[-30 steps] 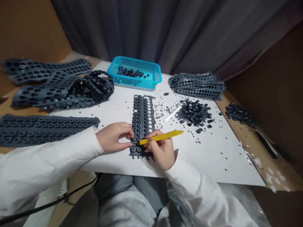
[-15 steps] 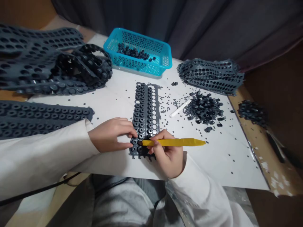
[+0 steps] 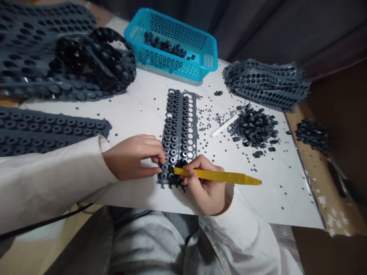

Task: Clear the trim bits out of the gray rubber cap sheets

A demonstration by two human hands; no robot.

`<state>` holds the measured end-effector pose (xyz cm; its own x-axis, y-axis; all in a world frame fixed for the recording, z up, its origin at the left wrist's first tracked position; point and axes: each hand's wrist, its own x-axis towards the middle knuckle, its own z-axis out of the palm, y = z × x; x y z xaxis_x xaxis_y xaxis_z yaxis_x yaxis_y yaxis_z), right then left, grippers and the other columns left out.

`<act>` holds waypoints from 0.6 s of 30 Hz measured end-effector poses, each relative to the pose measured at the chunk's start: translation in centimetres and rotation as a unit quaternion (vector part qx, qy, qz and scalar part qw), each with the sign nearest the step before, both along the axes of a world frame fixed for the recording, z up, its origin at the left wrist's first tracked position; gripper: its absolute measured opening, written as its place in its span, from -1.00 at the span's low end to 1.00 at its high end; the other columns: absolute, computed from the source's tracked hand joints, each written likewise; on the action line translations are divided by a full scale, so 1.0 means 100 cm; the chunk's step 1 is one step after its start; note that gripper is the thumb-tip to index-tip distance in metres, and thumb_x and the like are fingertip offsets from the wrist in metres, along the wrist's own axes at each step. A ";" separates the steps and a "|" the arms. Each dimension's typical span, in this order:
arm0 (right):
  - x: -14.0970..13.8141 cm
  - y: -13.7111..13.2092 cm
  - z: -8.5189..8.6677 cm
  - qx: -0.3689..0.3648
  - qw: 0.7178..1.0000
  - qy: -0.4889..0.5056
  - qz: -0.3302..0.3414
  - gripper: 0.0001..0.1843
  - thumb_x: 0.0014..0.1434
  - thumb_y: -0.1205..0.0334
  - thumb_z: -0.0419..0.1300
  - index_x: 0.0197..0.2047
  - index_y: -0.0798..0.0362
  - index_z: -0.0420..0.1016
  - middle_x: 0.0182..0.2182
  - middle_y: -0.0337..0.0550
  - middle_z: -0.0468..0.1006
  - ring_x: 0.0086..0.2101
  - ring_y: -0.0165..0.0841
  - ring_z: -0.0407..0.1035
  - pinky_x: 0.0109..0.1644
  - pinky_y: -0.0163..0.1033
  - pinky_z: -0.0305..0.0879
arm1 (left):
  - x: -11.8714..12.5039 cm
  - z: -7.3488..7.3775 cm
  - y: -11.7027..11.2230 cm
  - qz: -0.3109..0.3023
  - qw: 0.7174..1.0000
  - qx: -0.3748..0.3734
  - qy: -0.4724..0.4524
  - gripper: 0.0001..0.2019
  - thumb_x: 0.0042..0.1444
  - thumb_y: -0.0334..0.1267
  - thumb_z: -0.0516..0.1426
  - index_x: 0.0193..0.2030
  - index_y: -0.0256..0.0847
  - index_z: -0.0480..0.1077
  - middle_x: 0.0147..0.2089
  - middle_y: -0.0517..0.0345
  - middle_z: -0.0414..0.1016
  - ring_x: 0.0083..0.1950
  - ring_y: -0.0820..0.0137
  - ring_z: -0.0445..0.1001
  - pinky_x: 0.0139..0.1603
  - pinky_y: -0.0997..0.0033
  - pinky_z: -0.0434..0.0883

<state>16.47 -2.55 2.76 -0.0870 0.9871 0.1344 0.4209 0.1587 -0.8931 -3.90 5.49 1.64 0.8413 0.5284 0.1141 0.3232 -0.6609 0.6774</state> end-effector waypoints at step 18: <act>0.007 -0.007 -0.005 -0.024 0.999 -0.012 0.040 -0.94 0.12 0.33 0.07 -0.39 0.02 0.30 -0.60 -0.26 0.44 -0.60 -0.43 0.32 -0.53 -0.34 0.23 | 0.000 -0.006 -0.005 0.032 0.999 0.031 0.005 -0.91 0.08 -0.22 0.13 -0.36 -0.12 0.45 -0.48 0.25 0.47 -0.35 0.44 0.36 -0.21 0.43 0.19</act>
